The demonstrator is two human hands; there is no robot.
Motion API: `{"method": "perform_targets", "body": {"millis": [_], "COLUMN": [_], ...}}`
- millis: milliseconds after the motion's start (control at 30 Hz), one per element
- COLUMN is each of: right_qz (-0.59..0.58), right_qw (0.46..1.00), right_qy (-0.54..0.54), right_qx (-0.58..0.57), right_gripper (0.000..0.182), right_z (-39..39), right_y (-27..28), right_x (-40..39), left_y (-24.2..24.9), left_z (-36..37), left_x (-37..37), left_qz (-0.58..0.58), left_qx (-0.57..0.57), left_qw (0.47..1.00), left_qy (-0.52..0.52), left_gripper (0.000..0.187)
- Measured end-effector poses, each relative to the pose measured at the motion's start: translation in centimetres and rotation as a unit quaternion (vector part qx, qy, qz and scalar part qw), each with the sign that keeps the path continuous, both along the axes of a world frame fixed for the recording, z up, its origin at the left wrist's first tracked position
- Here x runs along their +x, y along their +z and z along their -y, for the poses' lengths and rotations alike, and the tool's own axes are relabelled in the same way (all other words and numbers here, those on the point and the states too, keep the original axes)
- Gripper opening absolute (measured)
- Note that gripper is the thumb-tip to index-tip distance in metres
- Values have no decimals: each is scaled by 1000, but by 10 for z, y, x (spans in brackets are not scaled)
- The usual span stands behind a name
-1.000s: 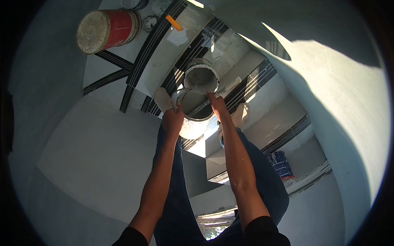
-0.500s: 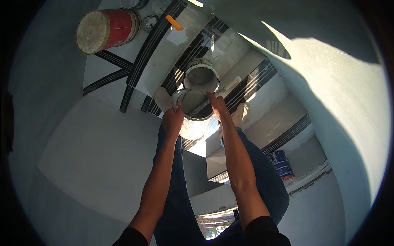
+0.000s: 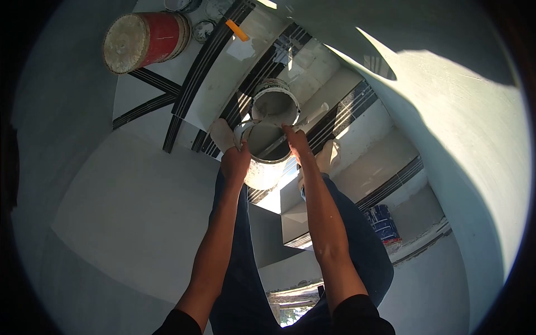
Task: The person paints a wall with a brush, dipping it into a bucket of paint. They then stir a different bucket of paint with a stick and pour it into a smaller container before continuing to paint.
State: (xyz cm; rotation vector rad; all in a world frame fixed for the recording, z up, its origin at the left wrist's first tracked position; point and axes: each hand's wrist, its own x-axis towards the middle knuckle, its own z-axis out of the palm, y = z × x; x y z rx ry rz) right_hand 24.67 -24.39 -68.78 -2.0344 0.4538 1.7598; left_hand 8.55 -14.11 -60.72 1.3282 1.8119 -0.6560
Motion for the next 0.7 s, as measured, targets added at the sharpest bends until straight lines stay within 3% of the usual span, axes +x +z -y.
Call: {"method": "perform_targets", "body": {"millis": [233,700], "right_qz": [-1,-13], "right_qw": [1000,1000], "right_qy": [18,0], "right_qx": [-9,-26], "right_gripper": [71,77], "right_z": [-12,-8], "right_y": [14,7], "right_x": [4,2], "left_y": [1,1], "left_z": [-1,-5], "left_x": [4,3], "left_qz": [-11,-7], "left_qx": [23,9], "left_qw": [999,1000], "left_qy": [-19,-26], "left_gripper": [56,55]}}
